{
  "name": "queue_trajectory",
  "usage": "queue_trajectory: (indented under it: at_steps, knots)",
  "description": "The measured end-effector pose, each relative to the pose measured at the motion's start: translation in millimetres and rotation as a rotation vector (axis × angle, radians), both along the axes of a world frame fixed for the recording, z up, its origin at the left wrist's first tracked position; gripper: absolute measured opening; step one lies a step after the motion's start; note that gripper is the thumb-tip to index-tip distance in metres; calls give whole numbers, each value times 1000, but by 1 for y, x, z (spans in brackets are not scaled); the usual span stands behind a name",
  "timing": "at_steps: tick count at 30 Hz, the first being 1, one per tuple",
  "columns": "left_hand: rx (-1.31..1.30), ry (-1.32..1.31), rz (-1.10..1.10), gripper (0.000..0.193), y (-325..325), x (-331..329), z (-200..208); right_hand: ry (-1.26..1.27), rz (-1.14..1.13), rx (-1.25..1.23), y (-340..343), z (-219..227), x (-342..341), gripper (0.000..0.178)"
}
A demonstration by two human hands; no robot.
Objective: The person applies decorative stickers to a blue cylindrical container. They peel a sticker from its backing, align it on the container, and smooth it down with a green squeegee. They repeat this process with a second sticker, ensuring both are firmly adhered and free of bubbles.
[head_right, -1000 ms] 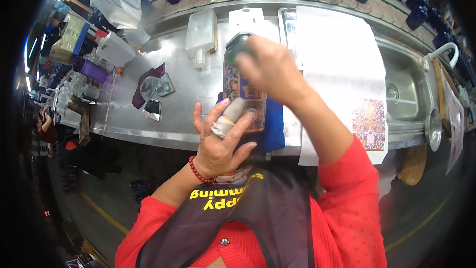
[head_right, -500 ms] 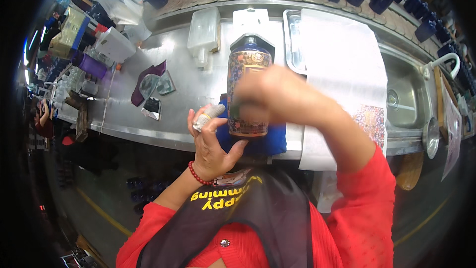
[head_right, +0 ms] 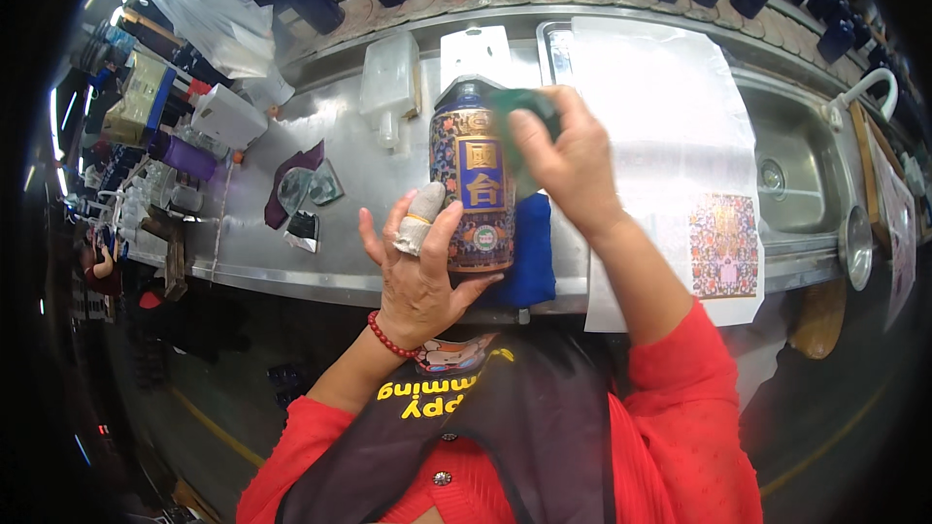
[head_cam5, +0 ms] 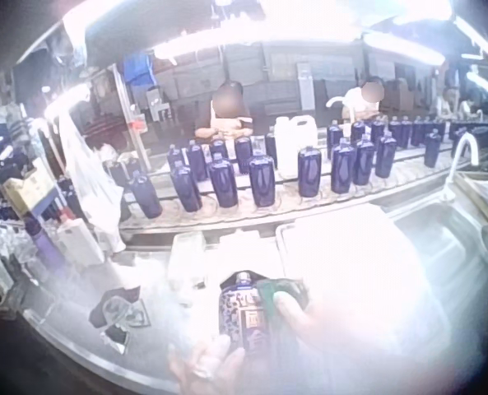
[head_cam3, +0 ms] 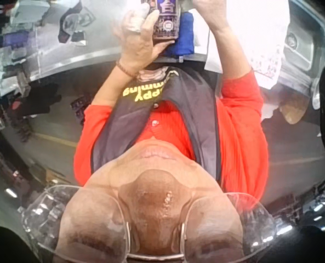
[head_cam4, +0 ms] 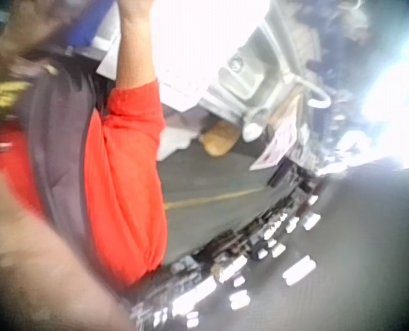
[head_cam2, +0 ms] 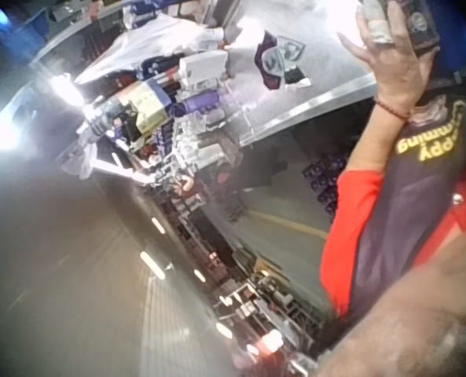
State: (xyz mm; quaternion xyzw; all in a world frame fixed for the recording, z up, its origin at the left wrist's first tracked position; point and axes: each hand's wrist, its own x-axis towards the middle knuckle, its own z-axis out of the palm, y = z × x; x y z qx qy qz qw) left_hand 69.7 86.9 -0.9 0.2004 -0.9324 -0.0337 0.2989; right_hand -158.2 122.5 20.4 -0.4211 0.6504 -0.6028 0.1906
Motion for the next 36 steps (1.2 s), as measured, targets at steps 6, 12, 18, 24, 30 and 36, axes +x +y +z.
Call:
queue_trajectory:
  at_steps: [6,12,18,24,30,36]
  knots:
    - [-68,-145,13,94,-1,-4,9,22,-235,-102,-7,-19,-1,34]
    - [-49,-87,-5,101,-11,4,-7,-140,-13,-85,-11,-27,3,35]
    - [207,65,-80,99,-18,10,-22,-11,90,-233,9,-29,21,30]
    - [79,-44,-22,106,-11,6,-8,-206,-6,-198,17,-17,33,30]
    - [81,-30,-27,110,-12,4,-5,-187,-238,-172,21,-16,40,29]
    - [80,-28,-19,109,-15,5,-15,-158,-85,-99,30,-29,47,30]
